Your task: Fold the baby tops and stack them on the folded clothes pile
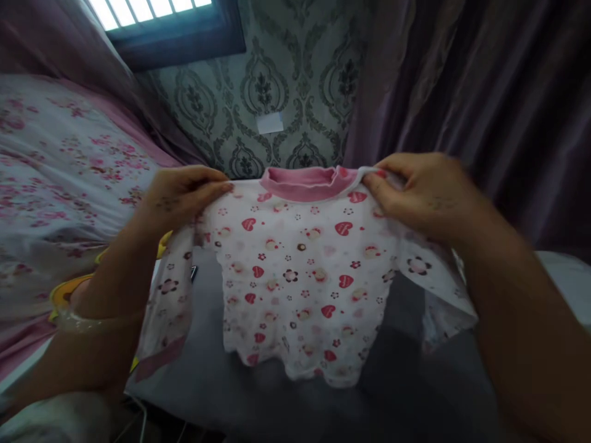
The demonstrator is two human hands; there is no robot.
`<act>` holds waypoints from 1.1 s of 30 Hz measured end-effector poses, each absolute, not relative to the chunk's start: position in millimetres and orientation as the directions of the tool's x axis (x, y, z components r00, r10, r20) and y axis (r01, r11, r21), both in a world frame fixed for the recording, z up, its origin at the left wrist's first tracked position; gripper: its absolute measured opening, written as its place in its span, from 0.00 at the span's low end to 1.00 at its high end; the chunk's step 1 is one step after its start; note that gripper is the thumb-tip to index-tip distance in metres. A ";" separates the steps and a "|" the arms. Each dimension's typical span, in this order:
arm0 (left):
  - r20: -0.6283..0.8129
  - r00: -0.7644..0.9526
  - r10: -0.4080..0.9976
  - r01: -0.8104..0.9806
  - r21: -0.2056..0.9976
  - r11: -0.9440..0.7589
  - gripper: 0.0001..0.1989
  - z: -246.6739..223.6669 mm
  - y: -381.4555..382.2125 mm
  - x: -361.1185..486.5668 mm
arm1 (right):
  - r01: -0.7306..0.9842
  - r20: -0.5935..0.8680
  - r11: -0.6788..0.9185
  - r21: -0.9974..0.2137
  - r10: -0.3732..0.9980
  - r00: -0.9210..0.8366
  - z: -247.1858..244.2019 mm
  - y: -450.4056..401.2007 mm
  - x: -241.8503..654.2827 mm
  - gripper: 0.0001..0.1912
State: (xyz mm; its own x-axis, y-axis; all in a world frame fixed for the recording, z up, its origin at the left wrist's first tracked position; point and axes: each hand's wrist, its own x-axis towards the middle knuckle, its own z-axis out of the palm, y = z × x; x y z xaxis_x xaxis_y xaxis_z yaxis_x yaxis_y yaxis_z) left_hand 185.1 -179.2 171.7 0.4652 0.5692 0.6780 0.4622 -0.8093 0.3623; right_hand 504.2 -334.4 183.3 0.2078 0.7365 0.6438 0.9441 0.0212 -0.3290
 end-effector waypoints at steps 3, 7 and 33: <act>0.389 0.665 0.638 0.430 0.499 -0.752 0.13 133.5 -129.3 192.2 | 0.928 0.372 0.007 -0.373 0.917 0.143 149.0 -291.4 519.5 0.14; 0.112 0.719 0.686 0.541 0.529 -0.654 0.14 48.3 -75.3 209.2 | 0.944 0.113 0.001 -0.331 0.993 0.039 64.8 -229.3 533.5 0.14; -0.007 0.501 0.866 0.865 0.031 -0.500 0.16 -63.7 -6.1 267.3 | 0.992 0.032 -0.102 -0.074 0.994 0.104 -74.8 -120.6 552.5 0.20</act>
State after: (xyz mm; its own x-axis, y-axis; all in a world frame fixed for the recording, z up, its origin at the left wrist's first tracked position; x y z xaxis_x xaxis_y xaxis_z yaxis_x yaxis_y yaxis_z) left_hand 267.3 -6.1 -63.7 0.5006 0.8656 -0.0072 0.8654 -0.5002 0.0307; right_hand 552.5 -120.6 -74.8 0.1041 0.9941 0.0316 0.9921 -0.1016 -0.0743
